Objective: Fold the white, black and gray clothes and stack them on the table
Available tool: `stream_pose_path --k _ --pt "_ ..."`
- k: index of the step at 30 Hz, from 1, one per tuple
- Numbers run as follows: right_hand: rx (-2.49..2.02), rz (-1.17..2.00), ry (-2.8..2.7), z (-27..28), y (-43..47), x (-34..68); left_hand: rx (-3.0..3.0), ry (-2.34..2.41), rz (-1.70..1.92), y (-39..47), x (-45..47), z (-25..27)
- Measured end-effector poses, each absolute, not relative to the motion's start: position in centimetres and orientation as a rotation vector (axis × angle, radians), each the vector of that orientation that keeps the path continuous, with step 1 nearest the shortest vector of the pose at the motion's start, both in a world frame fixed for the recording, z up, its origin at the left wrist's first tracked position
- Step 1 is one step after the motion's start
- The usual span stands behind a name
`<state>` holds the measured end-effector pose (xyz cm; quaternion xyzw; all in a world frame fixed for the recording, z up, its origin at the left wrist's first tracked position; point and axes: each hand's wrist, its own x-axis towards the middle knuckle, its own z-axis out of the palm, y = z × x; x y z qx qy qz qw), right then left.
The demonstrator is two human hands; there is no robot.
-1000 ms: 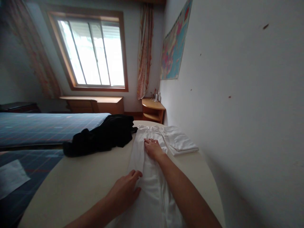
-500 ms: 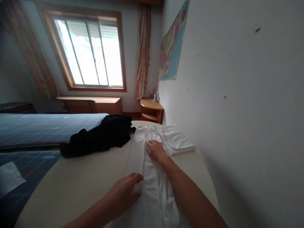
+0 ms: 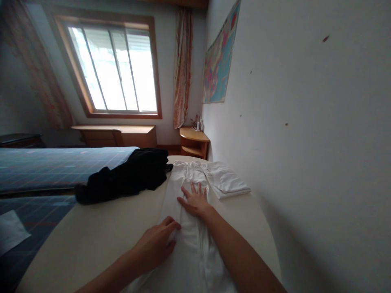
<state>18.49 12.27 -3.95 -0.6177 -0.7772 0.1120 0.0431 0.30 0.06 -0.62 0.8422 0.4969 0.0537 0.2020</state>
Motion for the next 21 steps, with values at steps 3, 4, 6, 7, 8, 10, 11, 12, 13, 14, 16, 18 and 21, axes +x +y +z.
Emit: stream_pose_path --k 3,4,6,7,8,10,11,12,13,14,16,18,21 --pt "-1.921 0.319 -2.365 -3.8 14.1 18.2 2.334 1.439 0.197 1.1 -0.2 -0.8" --pt "-1.927 0.306 -2.363 -3.7 14.6 18.1 2.324 1.455 0.217 1.4 -0.4 -0.8" --pt "-1.937 0.278 -2.361 -3.6 15.6 17.8 2.308 1.472 0.259 1.9 -0.6 -0.9" --pt "-1.941 0.266 -2.359 -3.5 15.9 17.8 2.301 1.477 0.276 2.0 -0.7 -0.9" --pt "-1.944 0.256 -2.357 -3.5 16.1 17.7 2.295 1.480 0.285 2.1 -0.8 -0.8" --pt "-1.951 0.257 -2.348 -3.5 16.2 17.6 2.283 1.466 0.283 2.1 -0.9 -0.7" --pt "-1.950 0.266 -2.345 -3.5 16.0 17.7 2.279 1.448 0.274 2.0 -0.9 -0.7" --pt "-1.945 0.281 -2.344 -3.5 15.7 17.7 2.276 1.425 0.266 1.9 -1.0 -0.6" --pt "-1.935 0.298 -2.349 -3.5 15.3 17.9 2.272 1.399 0.256 1.7 -1.0 -0.5" --pt "-1.917 0.314 -2.360 -3.5 14.9 18.1 2.271 1.377 0.246 1.5 -1.1 -0.3" --pt "-1.862 0.312 -2.385 -3.3 13.9 18.6 2.275 1.351 0.223 1.1 -1.3 0.2" --pt "-1.774 0.259 -2.407 -3.1 12.6 19.3 2.285 1.353 0.188 0.7 -1.6 0.8" --pt "-1.635 0.194 -2.418 -2.9 10.1 20.5 2.301 1.379 0.115 0.4 -2.1 1.7"
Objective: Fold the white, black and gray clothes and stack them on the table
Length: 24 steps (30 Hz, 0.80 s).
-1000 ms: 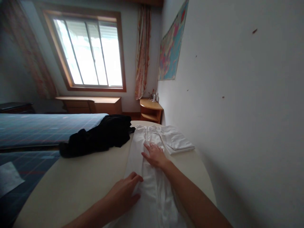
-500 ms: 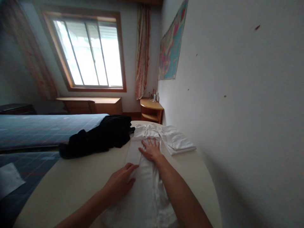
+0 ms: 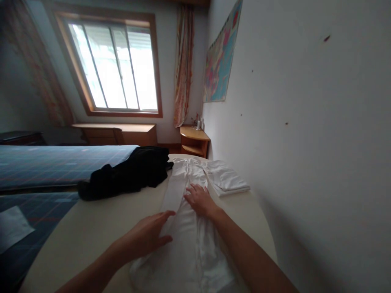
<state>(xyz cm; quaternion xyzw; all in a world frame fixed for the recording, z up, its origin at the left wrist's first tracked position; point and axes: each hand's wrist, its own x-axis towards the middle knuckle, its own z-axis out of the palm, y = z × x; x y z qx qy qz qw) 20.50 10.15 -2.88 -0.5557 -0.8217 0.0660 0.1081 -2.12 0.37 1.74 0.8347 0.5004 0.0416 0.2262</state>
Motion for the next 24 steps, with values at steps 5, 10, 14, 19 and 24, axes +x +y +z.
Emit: stream_pose_path --k 5,10,14,19,24 --pt "-1.426 0.227 -2.466 -2.5 4.6 22.5 2.344 1.307 0.010 0.3 -3.4 2.4" --pt "-1.317 0.330 -2.458 -1.8 0.0 23.0 2.296 1.149 0.019 0.3 -4.2 3.1" --pt "-1.340 0.380 -2.441 -1.5 -1.4 22.4 2.251 1.068 -0.042 0.1 -4.1 3.7" --pt "-1.384 0.374 -2.429 -1.5 -1.1 21.9 2.276 1.053 -0.116 0.1 -4.0 3.8" --pt "-1.396 0.437 -2.367 -0.7 0.5 21.6 2.236 1.025 -0.012 0.0 -3.9 4.4"
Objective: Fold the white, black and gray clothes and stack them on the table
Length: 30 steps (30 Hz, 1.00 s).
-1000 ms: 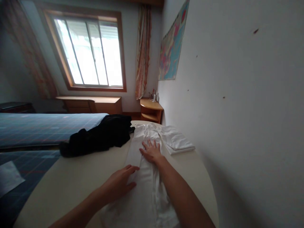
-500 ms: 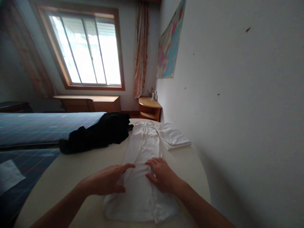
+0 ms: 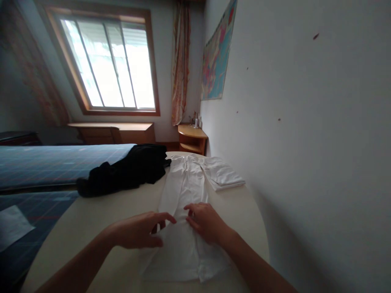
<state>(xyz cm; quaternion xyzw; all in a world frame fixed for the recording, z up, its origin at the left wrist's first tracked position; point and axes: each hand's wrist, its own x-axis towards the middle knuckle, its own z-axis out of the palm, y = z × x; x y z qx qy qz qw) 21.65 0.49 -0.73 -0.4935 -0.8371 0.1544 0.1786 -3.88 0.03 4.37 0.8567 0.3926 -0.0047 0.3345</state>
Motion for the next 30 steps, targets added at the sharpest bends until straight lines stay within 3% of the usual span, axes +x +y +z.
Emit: stream_pose_path --k 8,14,20,30 --pt "-1.323 0.516 -2.241 -1.7 4.4 20.8 2.209 0.944 -0.081 -0.2 -2.8 3.7" --pt "-1.245 0.559 -2.154 -3.9 4.5 20.8 1.872 0.873 -0.162 0.2 -1.9 2.1" --pt "-1.170 0.547 -2.162 -4.0 4.5 21.8 2.458 0.867 0.104 0.6 -1.7 1.2" --pt "-1.155 0.549 -2.188 -3.9 4.4 21.8 2.605 0.742 0.269 0.4 -1.3 1.4"
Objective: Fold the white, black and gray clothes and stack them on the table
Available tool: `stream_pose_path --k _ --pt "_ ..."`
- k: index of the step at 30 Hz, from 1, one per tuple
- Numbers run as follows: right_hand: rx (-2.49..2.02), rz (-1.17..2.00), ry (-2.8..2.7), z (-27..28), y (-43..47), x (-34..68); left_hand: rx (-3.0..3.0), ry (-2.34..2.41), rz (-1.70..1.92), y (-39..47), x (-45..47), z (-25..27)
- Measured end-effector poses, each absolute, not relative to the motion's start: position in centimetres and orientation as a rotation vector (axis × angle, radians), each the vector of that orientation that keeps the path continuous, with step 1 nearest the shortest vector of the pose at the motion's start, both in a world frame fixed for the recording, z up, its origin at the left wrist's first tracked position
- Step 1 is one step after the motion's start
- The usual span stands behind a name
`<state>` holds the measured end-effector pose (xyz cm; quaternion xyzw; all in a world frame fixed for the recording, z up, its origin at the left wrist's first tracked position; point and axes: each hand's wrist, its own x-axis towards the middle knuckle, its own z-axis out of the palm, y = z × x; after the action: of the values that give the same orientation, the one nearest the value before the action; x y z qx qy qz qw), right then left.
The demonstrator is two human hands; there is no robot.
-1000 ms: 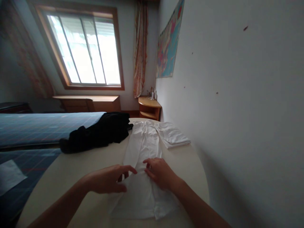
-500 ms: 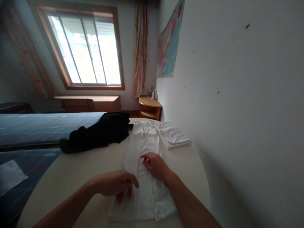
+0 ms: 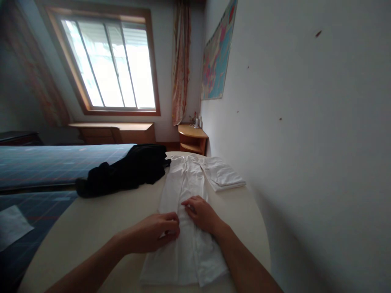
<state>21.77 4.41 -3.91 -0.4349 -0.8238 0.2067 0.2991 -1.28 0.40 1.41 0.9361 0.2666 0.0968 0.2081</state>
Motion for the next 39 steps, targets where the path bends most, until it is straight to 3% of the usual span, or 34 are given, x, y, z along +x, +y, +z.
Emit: stream_pose_path --k 14,22,30,39 --pt "-1.224 0.569 -2.204 -3.2 4.4 21.6 2.682 0.681 0.151 -0.1 -0.7 0.3" --pt "-1.409 0.770 -2.316 -0.1 4.5 21.5 2.639 0.530 0.087 -1.8 0.2 0.9" --pt "-1.753 0.343 -2.316 -0.4 8.3 19.7 2.647 0.474 0.104 -2.3 0.8 0.2" --pt "-1.922 0.255 -2.105 -1.9 12.5 17.5 2.658 0.452 0.142 -2.0 0.9 0.1"
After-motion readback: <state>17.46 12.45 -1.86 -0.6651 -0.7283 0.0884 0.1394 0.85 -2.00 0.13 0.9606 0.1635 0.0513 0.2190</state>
